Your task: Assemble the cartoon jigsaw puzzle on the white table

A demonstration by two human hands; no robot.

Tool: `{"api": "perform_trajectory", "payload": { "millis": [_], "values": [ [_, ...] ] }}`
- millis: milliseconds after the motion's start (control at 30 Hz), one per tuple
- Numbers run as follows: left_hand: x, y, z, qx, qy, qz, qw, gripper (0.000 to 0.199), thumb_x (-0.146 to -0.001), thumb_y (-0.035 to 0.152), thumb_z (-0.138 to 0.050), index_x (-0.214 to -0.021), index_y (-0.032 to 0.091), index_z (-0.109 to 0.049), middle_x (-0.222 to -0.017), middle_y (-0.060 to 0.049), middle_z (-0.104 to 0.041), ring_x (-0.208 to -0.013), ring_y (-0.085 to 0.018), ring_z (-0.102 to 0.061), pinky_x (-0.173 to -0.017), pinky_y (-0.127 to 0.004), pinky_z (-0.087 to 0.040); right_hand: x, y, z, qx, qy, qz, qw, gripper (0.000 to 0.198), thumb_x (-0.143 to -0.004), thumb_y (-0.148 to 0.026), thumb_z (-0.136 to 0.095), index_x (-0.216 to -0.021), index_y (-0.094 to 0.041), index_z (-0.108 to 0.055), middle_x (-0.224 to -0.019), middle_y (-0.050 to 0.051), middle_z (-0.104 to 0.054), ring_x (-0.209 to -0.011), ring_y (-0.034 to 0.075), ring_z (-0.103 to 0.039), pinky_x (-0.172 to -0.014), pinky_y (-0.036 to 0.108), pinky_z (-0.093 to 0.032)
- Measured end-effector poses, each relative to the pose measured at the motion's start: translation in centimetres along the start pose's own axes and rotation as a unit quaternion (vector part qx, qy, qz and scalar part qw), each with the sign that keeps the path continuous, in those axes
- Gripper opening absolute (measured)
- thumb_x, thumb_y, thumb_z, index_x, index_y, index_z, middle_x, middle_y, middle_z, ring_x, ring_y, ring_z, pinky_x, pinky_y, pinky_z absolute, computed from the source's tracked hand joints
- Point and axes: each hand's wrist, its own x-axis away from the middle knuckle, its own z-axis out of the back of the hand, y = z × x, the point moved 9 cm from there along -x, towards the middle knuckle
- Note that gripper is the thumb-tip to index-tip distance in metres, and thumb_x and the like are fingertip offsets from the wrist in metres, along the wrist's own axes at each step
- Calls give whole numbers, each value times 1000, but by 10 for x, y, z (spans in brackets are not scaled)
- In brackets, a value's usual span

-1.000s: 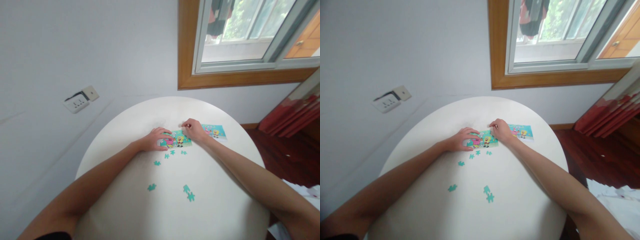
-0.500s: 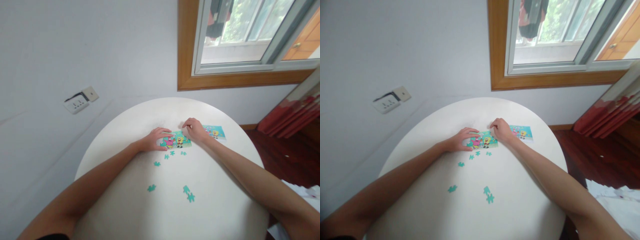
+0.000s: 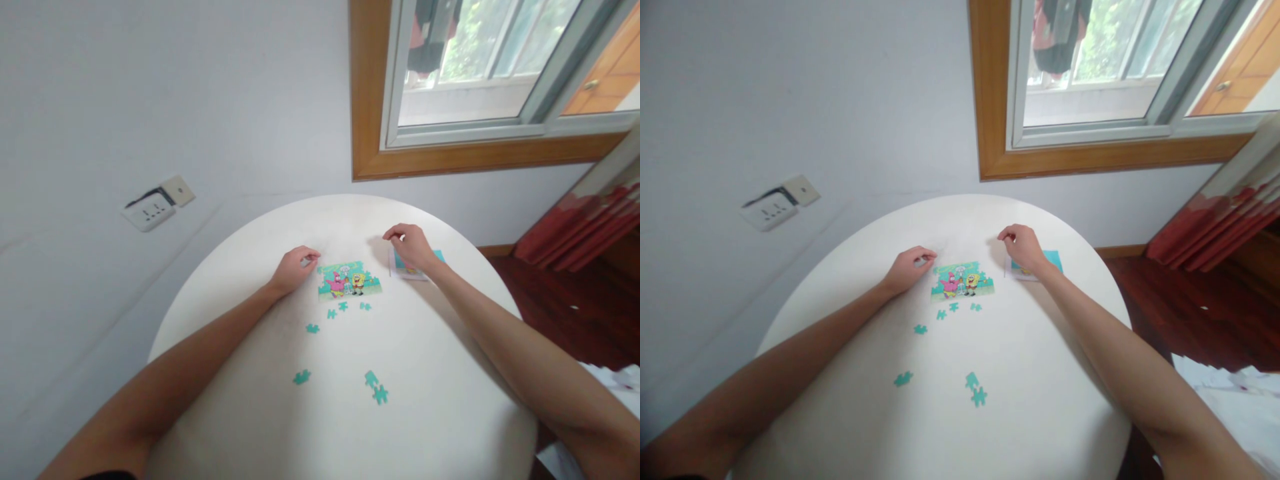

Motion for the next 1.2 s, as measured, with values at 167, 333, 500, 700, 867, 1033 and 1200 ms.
{"api": "perform_trajectory", "payload": {
  "millis": [167, 333, 500, 700, 867, 1033, 1200],
  "values": [
    [0, 7, 2, -12, -2, -21, 1000, 16, -85, 24, -57, -86, 18, -72, -88, -5, -71, -85, -19, -66, -83, -32, -51, 2, -5, -13, 6, -34, -1, 999, 27, -74, -7, -51, -80, -16, -76, -78, 6, -74, -72, 19, -64, -73, 29, -46],
    [0, 8, 1, -4, -11, -25, 1000, 16, -85, 24, -58, -84, 19, -74, -87, -5, -72, -85, -19, -66, -83, -33, -50, 6, -5, -25, 19, -71, 0, 997, 28, -76, -6, -50, -83, -15, -76, -82, 7, -75, -75, 19, -64, -75, 29, -46],
    [1, 8, 0, 5, -12, -23, 1000, 16, -85, 25, -60, -84, 19, -74, -87, -5, -72, -85, -19, -66, -83, -33, -50, 7, -3, -30, 35, -85, 12, 996, 27, -76, -6, -51, -84, -15, -76, -81, 7, -74, -72, 18, -63, -74, 30, -46],
    [1, 10, -1, 3, -20, -24, 1000, 16, -85, 27, -60, -83, 19, -74, -87, -5, -72, -85, -19, -66, -84, -33, -50, 8, -5, -30, 33, -91, 15, 995, 28, -75, -7, -51, -83, -17, -76, -81, 6, -74, -72, 17, -62, -74, 29, -46],
    [1, 11, -1, 0, -26, -26, 999, 16, -85, 28, -59, -83, 19, -73, -87, -5, -71, -85, -19, -66, -85, -35, -51, 10, -12, -31, 18, -94, 23, 995, 26, -76, -7, -51, -83, -16, -75, -80, 6, -73, -71, 17, -62, -73, 30, -46],
    [1, 9, -3, -3, -29, -25, 999, 16, -85, 28, -59, -83, 20, -73, -87, -4, -71, -86, -19, -66, -85, -34, -51, 14, -22, -37, 12, -113, 41, 993, 25, -77, -8, -54, -86, -17, -75, -83, 6, -73, -72, 17, -62, -73, 29, -46],
    [1, 9, -5, -10, -33, -30, 999, 18, -86, 29, -58, -83, 20, -73, -87, -4, -71, -86, -19, -65, -86, -35, -49, 20, -39, -45, 5, -143, 73, 987, 24, -78, -8, -55, -89, -16, -75, -86, 7, -72, -74, 17, -62, -75, 29, -46]
  ]
}}
